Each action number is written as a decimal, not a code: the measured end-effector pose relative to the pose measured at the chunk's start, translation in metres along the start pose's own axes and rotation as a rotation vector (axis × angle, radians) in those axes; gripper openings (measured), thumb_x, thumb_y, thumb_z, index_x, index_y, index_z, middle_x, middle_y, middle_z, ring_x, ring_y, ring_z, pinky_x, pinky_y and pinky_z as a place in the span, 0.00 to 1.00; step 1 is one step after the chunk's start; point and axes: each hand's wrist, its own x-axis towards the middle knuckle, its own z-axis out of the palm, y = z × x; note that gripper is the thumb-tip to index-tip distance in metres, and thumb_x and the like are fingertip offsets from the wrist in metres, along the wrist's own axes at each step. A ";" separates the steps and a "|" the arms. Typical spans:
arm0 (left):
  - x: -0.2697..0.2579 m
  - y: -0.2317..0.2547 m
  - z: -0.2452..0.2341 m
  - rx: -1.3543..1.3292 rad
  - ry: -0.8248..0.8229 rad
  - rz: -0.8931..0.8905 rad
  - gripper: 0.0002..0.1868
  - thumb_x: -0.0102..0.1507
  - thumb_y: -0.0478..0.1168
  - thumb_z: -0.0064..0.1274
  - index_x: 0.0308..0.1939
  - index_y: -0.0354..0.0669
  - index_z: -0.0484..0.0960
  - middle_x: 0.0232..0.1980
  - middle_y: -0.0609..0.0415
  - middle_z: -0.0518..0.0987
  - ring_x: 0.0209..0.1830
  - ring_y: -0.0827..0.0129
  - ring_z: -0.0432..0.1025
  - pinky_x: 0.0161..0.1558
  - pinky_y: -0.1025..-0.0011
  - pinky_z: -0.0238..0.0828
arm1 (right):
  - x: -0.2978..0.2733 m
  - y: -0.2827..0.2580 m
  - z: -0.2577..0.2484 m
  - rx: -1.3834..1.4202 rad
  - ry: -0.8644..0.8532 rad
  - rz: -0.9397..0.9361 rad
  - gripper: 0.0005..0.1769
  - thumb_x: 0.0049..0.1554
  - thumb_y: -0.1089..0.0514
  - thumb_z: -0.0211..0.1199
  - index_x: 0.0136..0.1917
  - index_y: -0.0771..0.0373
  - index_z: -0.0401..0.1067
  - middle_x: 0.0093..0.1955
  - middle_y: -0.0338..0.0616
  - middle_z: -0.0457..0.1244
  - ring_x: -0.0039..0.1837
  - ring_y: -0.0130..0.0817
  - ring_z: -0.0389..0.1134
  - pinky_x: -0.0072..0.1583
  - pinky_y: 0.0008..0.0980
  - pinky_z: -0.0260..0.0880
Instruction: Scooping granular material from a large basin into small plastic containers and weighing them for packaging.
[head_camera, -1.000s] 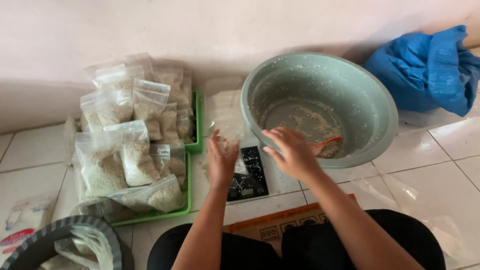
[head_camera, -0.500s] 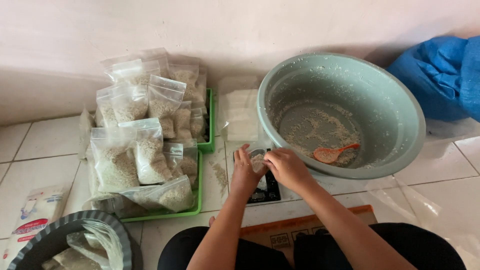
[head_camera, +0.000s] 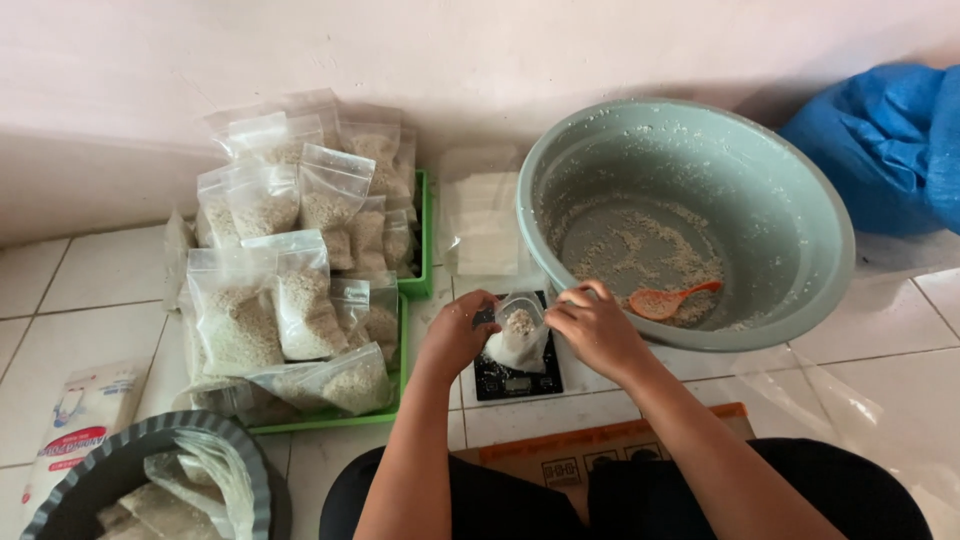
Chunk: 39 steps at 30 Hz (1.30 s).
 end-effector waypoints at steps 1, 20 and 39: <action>0.003 -0.008 0.008 0.000 0.000 -0.003 0.18 0.57 0.35 0.60 0.51 0.51 0.79 0.48 0.53 0.82 0.55 0.55 0.75 0.56 0.56 0.72 | 0.000 -0.001 -0.001 0.002 -0.001 -0.001 0.07 0.56 0.64 0.60 0.39 0.51 0.70 0.35 0.33 0.66 0.54 0.31 0.66 0.63 0.44 0.59; -0.002 -0.012 0.016 0.059 0.046 0.194 0.13 0.61 0.34 0.52 0.50 0.48 0.75 0.40 0.45 0.82 0.46 0.51 0.76 0.47 0.57 0.75 | -0.006 0.010 -0.015 0.053 -0.005 0.098 0.05 0.58 0.62 0.60 0.50 0.56 0.72 0.33 0.39 0.64 0.44 0.33 0.62 0.56 0.39 0.61; -0.001 0.006 0.004 0.299 -0.145 0.213 0.05 0.66 0.39 0.52 0.41 0.42 0.80 0.38 0.52 0.76 0.43 0.55 0.74 0.42 0.57 0.76 | 0.004 -0.015 -0.036 -0.040 -0.203 0.173 0.18 0.53 0.46 0.66 0.53 0.56 0.72 0.72 0.48 0.51 0.74 0.51 0.48 0.70 0.58 0.49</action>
